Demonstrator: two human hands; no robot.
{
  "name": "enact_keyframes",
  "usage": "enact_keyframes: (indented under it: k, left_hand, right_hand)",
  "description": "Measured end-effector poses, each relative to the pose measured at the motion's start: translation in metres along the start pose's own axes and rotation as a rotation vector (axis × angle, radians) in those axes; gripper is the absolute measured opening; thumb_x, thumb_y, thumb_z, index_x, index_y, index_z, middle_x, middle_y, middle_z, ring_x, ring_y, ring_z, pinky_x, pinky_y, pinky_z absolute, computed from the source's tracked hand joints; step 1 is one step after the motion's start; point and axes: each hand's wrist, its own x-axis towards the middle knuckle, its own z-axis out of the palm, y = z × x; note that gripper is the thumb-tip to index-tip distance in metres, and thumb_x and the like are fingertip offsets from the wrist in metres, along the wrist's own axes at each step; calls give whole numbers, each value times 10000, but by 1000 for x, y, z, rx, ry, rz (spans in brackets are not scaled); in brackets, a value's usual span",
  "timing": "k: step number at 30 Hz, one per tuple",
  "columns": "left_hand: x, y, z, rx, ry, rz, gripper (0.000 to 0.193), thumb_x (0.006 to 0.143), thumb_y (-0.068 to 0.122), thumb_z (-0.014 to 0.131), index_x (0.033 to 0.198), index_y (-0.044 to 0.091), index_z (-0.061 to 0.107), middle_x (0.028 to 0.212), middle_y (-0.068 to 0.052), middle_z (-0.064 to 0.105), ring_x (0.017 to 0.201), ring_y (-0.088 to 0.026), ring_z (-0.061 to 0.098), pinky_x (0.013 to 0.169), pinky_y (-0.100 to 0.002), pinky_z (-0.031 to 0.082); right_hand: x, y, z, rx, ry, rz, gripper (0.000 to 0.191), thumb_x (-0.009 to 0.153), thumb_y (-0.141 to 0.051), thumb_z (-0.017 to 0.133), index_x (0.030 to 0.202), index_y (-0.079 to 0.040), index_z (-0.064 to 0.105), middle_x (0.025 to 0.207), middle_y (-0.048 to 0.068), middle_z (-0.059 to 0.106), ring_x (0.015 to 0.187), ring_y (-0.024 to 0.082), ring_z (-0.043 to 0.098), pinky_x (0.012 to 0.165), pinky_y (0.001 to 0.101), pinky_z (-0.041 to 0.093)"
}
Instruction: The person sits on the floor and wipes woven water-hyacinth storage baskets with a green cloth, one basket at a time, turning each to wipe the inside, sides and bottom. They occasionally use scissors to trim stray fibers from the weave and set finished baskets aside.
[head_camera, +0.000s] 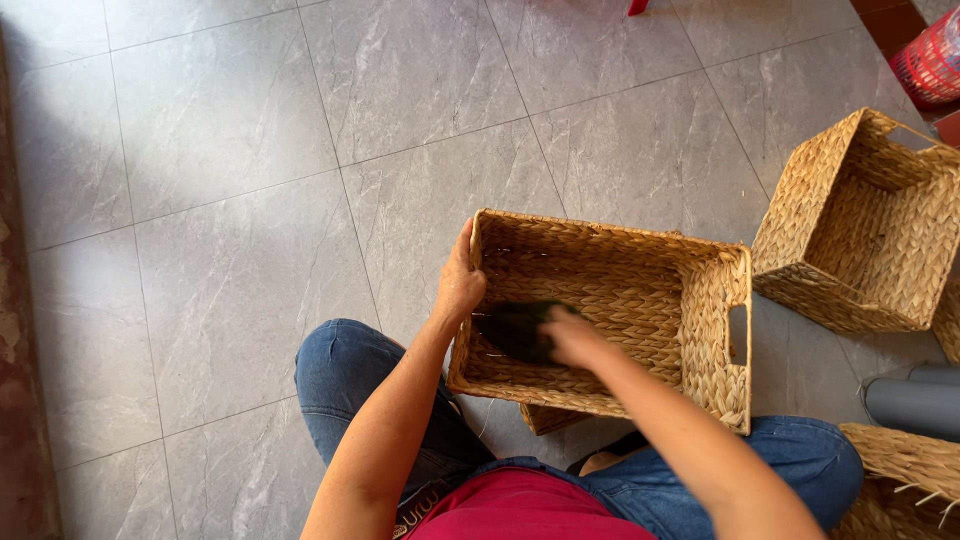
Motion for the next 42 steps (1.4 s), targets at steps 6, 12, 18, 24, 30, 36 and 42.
enact_keyframes:
  k: [6, 12, 18, 24, 30, 36, 42]
  left_hand:
    - [3, -1, -3, 36, -10, -32, 945, 788, -144, 479, 1603, 279, 258, 1495, -224, 512, 1352, -419, 522, 1075, -468, 461]
    - [-2, 1, -1, 15, 24, 45, 930, 772, -157, 463, 1593, 239, 277, 1498, -237, 503, 1361, -434, 494, 1082, -478, 434]
    - [-8, 7, 7, 34, 23, 36, 920, 761, -156, 435, 1588, 221, 294, 1465, -247, 534, 1342, -438, 517, 1082, -479, 437]
    - [0, 8, 10, 35, 32, 52, 895, 792, -143, 432, 1595, 227, 293, 1474, -249, 532, 1349, -435, 519, 1088, -479, 443]
    - [7, 0, 12, 28, 5, 28, 932, 776, -154, 453, 1593, 254, 271, 1494, -231, 504, 1358, -427, 503, 1082, -483, 442]
    - [9, -2, 16, 64, 27, 38, 911, 795, -137, 475, 1591, 258, 274, 1492, -230, 513, 1336, -440, 524, 1074, -491, 454]
    - [4, 0, 22, 86, 33, 52, 902, 795, -136, 467, 1590, 246, 277, 1482, -240, 520, 1332, -438, 527, 1072, -492, 451]
  right_hand:
    - [-76, 109, -9, -44, -245, 462, 389, 852, -2, 746, 1208, -157, 713, 1528, 92, 363, 1058, 227, 590, 854, 389, 587]
    - [-21, 50, 16, -66, -346, 202, 525, 779, -167, 824, 1287, -134, 694, 1291, 106, 692, 1175, 256, 638, 991, 389, 525]
    - [29, -68, 33, 56, -218, -184, 624, 757, 31, 626, 1339, -183, 701, 1342, 200, 636, 1213, 362, 618, 1015, 413, 515]
    - [13, -5, 22, 7, -259, -93, 534, 783, -101, 745, 1307, -180, 690, 1302, 140, 676, 1198, 307, 637, 1022, 402, 509]
    - [-56, 113, -4, -208, -416, 352, 320, 791, -25, 669, 1051, -93, 842, 1093, 104, 803, 1014, 217, 768, 870, 377, 594]
    - [-43, 83, 6, -254, -451, 383, 372, 806, -72, 825, 1159, -4, 730, 1242, 190, 666, 1111, 295, 699, 910, 395, 573]
    - [16, -13, 8, -189, -348, 13, 190, 843, -169, 668, 926, -49, 790, 931, 183, 746, 841, 298, 698, 753, 438, 560]
